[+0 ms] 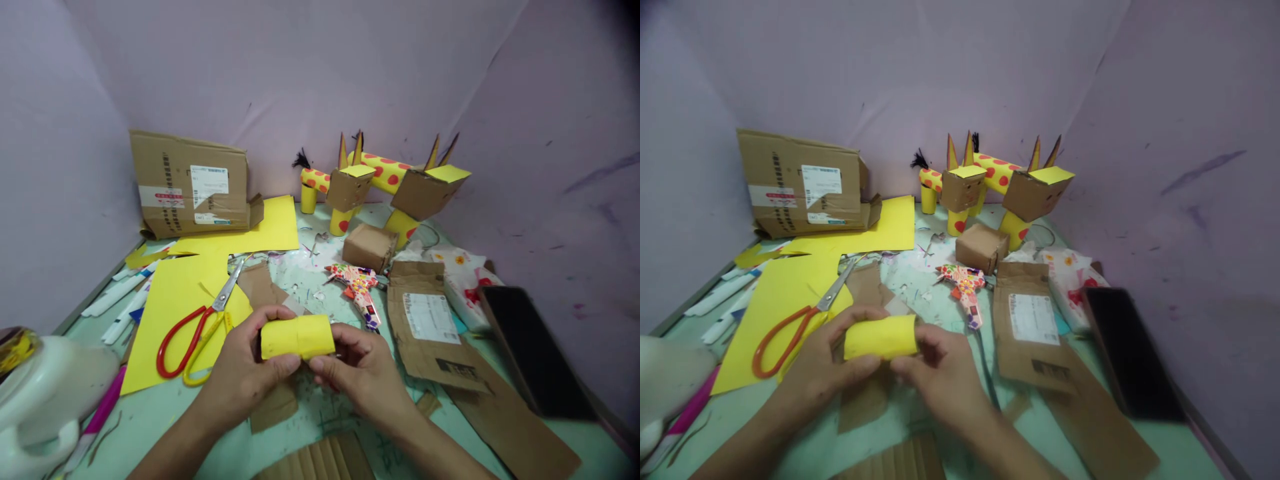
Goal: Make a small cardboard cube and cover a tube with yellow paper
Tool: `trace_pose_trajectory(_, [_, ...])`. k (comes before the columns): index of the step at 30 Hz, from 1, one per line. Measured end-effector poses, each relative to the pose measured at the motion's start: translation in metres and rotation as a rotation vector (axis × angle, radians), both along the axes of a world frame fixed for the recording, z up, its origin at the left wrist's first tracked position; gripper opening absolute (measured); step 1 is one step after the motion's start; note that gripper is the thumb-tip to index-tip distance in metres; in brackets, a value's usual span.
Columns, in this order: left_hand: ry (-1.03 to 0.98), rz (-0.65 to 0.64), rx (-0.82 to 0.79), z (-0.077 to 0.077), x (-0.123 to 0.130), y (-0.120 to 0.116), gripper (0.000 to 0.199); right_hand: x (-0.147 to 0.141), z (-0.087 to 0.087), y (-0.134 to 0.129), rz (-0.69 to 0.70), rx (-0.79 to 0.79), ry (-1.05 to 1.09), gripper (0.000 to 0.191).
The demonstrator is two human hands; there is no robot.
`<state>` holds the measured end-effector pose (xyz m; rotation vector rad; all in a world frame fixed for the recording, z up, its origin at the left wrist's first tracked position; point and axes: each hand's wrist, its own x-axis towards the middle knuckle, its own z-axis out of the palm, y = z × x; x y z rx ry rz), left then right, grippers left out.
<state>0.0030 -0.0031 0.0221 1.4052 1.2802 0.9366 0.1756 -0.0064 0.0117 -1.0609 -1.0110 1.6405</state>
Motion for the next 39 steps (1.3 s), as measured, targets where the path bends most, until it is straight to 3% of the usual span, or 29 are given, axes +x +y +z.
trace_pose_trajectory(3, [-0.076, -0.011, -0.080, 0.002, 0.001, 0.002, 0.043, 0.001, -0.004, 0.000, -0.018, 0.022, -0.047, 0.019])
trace_pose_trajectory(6, [-0.015, 0.003, -0.074, 0.004, 0.003, 0.001, 0.048, 0.001, -0.007, 0.000, -0.031, 0.035, -0.037, 0.017])
trace_pose_trajectory(11, [0.228, 0.065, 0.304, -0.003, 0.006, -0.004, 0.035, 0.001, -0.008, 0.003, -0.065, 0.075, -0.033, 0.018])
trace_pose_trajectory(13, [0.260, 0.083, 0.383, -0.004, 0.006, -0.004, 0.031, 0.001, -0.007, 0.004, -0.105, 0.066, -0.042, 0.025])
trace_pose_trajectory(15, [0.226, 0.124, 0.292, -0.002, 0.005, -0.003, 0.032, 0.002, -0.005, 0.005, -0.131, 0.024, -0.047, 0.031])
trace_pose_trajectory(17, [0.125, 0.143, 0.078, 0.000, 0.004, -0.001, 0.035, 0.004, -0.003, 0.005, -0.142, 0.007, -0.067, 0.035])
trace_pose_trajectory(21, [-0.249, 0.100, -0.318, 0.003, 0.001, 0.004, 0.048, 0.009, -0.004, 0.006, -0.205, 0.077, -0.085, 0.041])
trace_pose_trajectory(24, [-0.409, 0.103, -0.412, 0.002, 0.001, 0.005, 0.051, 0.012, -0.006, 0.005, -0.241, 0.168, -0.176, 0.042])
trace_pose_trajectory(27, [-0.428, 0.095, -0.413, 0.001, 0.003, 0.004, 0.050, 0.010, -0.008, 0.003, -0.096, 0.211, -0.157, 0.062])
trace_pose_trajectory(29, [-0.346, 0.090, -0.377, 0.001, 0.003, 0.001, 0.048, 0.008, -0.008, 0.000, 0.055, 0.207, -0.058, 0.074])
trace_pose_trajectory(31, [-0.143, 0.127, -0.214, 0.003, 0.001, -0.001, 0.043, 0.006, -0.008, -0.001, 0.111, 0.198, 0.024, 0.075])
trace_pose_trajectory(35, [0.426, 0.229, 0.287, 0.024, -0.007, 0.004, 0.034, 0.012, -0.008, 0.005, -0.116, 0.215, 0.049, 0.056])
trace_pose_trajectory(37, [0.656, 0.204, 0.432, 0.042, -0.008, 0.018, 0.033, 0.017, -0.008, 0.009, -0.241, 0.210, 0.017, 0.046])
trace_pose_trajectory(39, [0.854, 0.113, 0.471, 0.060, -0.004, 0.039, 0.032, 0.019, -0.007, 0.012, -0.295, 0.168, -0.028, 0.042])
